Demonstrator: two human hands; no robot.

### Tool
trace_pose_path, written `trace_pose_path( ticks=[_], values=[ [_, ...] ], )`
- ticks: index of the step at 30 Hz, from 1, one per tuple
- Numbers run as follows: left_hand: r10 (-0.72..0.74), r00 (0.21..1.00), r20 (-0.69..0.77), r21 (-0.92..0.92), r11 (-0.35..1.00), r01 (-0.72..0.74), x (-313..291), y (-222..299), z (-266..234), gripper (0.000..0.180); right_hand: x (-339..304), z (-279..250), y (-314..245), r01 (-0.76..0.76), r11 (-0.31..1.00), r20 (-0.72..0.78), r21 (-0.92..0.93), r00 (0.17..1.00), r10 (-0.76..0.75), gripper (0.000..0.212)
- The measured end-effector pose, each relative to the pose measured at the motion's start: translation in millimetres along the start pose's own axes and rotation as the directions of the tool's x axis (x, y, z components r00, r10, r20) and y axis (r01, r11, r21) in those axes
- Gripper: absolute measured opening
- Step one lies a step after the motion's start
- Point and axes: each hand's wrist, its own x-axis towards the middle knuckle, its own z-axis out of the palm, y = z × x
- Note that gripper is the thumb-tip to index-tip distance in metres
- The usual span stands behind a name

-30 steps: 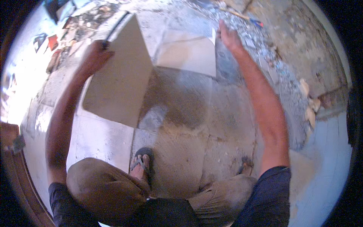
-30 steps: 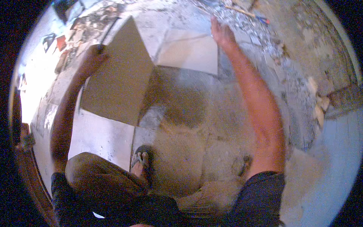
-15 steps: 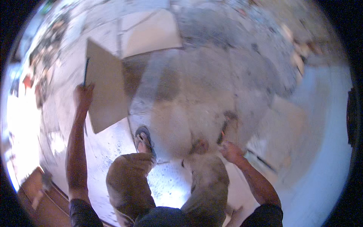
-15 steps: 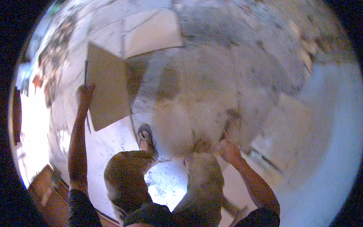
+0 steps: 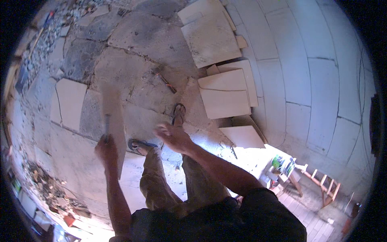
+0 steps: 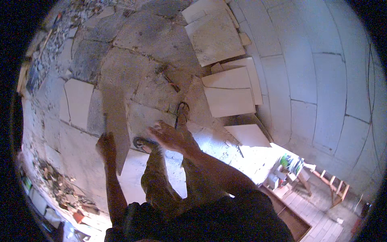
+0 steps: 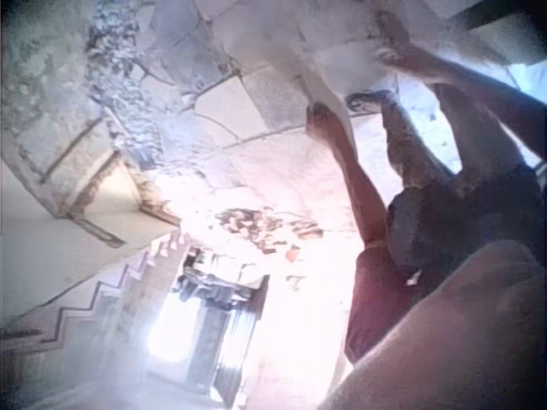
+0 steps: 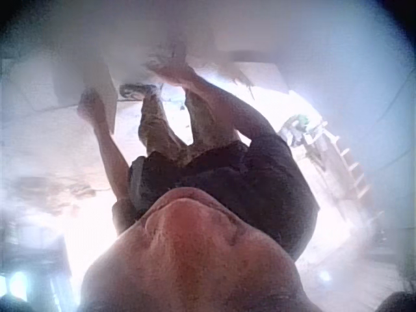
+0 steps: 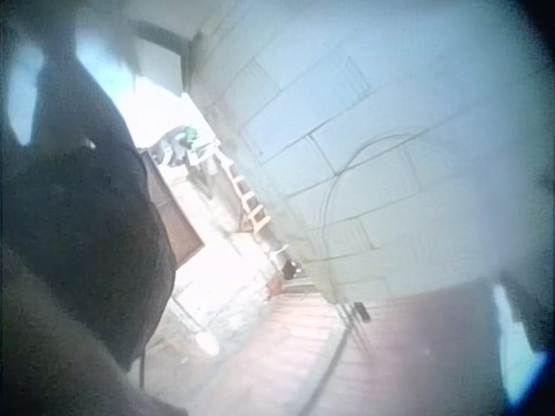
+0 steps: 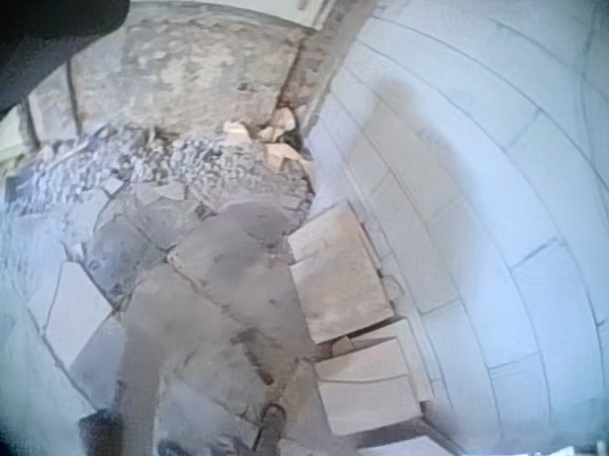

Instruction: The person removes floor tiles by using a hammer and a chisel to pry them up from the concrete subfloor, then gathers the loosened tiles into a pile.

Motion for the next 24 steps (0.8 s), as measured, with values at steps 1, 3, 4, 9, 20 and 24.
trace_pose_path(
  ticks=[1, 3, 4, 9, 20, 24],
  values=[
    [0.022, 0.998, 0.056, 0.008, 1.000, -0.022, 2, 36, 3, 0.025, 18, 13, 8, 0.032, 0.995, -0.148, 0.093, 0.989, -0.018, 0.057],
    [0.147, 0.984, 0.099, -0.167, 0.977, -0.130, 4, 92, 12, 0.022, 69, 35, 53, 0.134, 0.958, -0.411, 0.254, 0.911, -0.018, 0.053],
    [0.219, 0.974, 0.062, -0.142, 0.968, -0.209, 8, 106, 30, 0.020, 86, 25, 73, 0.173, 0.963, -0.522, -0.207, 0.813, -0.259, 0.055],
    [0.285, 0.937, 0.201, -0.197, 0.949, -0.246, 14, 234, 68, 0.019, 85, -77, 31, 0.225, 0.739, -0.393, 0.635, 0.918, 0.058, 0.051],
    [0.262, 0.912, 0.315, -0.445, 0.890, -0.103, 22, 414, 154, 0.028, 129, -290, 122, -0.187, 0.901, -0.617, -0.392, 0.780, -0.106, 0.030],
    [0.120, 0.852, 0.509, -0.458, 0.876, 0.150, 30, 405, 148, 0.034, 160, -350, 178, 0.039, 0.907, -0.683, -0.419, 0.645, -0.343, 0.018]
  ],
)
